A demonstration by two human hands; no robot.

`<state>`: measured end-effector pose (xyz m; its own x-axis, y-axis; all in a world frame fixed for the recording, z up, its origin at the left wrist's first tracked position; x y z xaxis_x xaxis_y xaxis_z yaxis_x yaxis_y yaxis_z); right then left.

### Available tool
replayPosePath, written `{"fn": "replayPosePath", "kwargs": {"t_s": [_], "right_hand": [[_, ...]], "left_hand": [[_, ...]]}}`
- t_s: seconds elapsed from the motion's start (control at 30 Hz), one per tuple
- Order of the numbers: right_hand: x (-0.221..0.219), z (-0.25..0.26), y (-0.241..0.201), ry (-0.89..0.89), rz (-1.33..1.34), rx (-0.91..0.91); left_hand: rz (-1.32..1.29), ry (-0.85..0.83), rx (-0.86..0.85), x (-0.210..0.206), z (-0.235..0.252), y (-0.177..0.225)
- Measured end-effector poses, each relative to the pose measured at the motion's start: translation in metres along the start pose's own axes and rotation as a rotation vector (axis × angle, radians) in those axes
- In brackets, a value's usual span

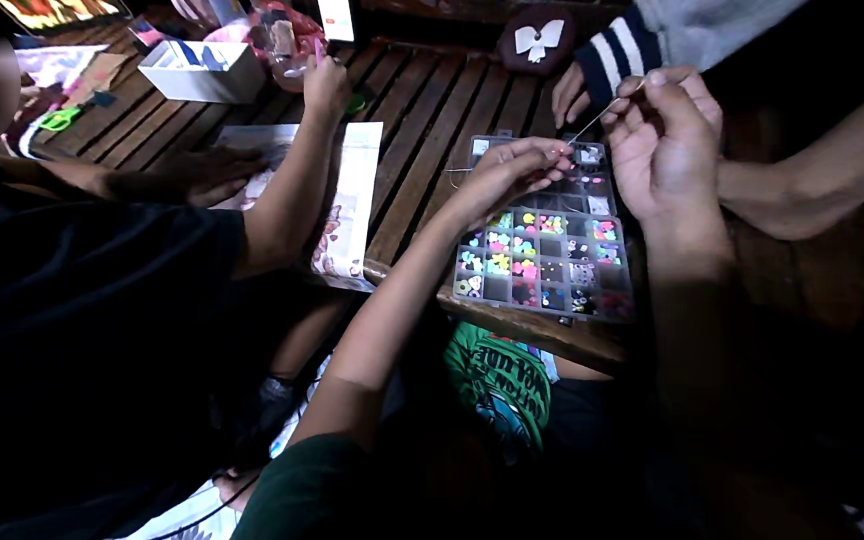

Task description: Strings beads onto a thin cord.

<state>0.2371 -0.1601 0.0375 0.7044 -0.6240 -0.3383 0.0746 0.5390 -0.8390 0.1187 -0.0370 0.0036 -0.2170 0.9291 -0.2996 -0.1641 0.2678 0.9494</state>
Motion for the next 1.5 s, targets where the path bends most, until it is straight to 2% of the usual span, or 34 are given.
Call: {"fn": "replayPosePath", "kwargs": {"t_s": [0.6,0.93,1.0,1.07,1.17,1.23,1.5], "right_hand": [[0.001,0.001,-0.002,-0.013,0.001,-0.003],[0.011,0.005,-0.011,-0.017,0.053,0.033],[0.011,0.005,-0.012,-0.003,0.074,0.026],[0.011,0.005,-0.013,0.01,0.088,0.018],[0.01,0.005,-0.013,0.01,0.09,0.017],[0.009,0.004,-0.012,-0.005,0.081,0.018],[0.001,0.0,-0.006,-0.089,0.04,-0.018]], "left_hand": [[0.138,-0.088,-0.009,0.001,0.002,-0.005],[0.218,-0.17,0.053,-0.003,0.0,-0.007],[0.277,-0.143,0.049,-0.001,0.0,-0.007],[0.345,-0.044,0.017,0.003,0.001,-0.004],[0.357,0.148,-0.121,0.011,0.003,-0.001],[0.319,0.217,-0.187,0.014,0.004,0.002],[0.263,0.191,-0.263,0.01,0.002,0.004]]}}
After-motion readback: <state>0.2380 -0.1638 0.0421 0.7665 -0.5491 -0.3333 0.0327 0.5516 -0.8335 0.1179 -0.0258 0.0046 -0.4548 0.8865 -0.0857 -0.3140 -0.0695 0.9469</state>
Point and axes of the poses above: each hand's wrist, its own z-axis towards the middle knuckle, its own x-axis out of the back of the hand, y = z × x, the point moved 2 cm from there along z, towards the middle knuckle, and after that the axes turned 3 degrees about x, right-handed, at the moved point
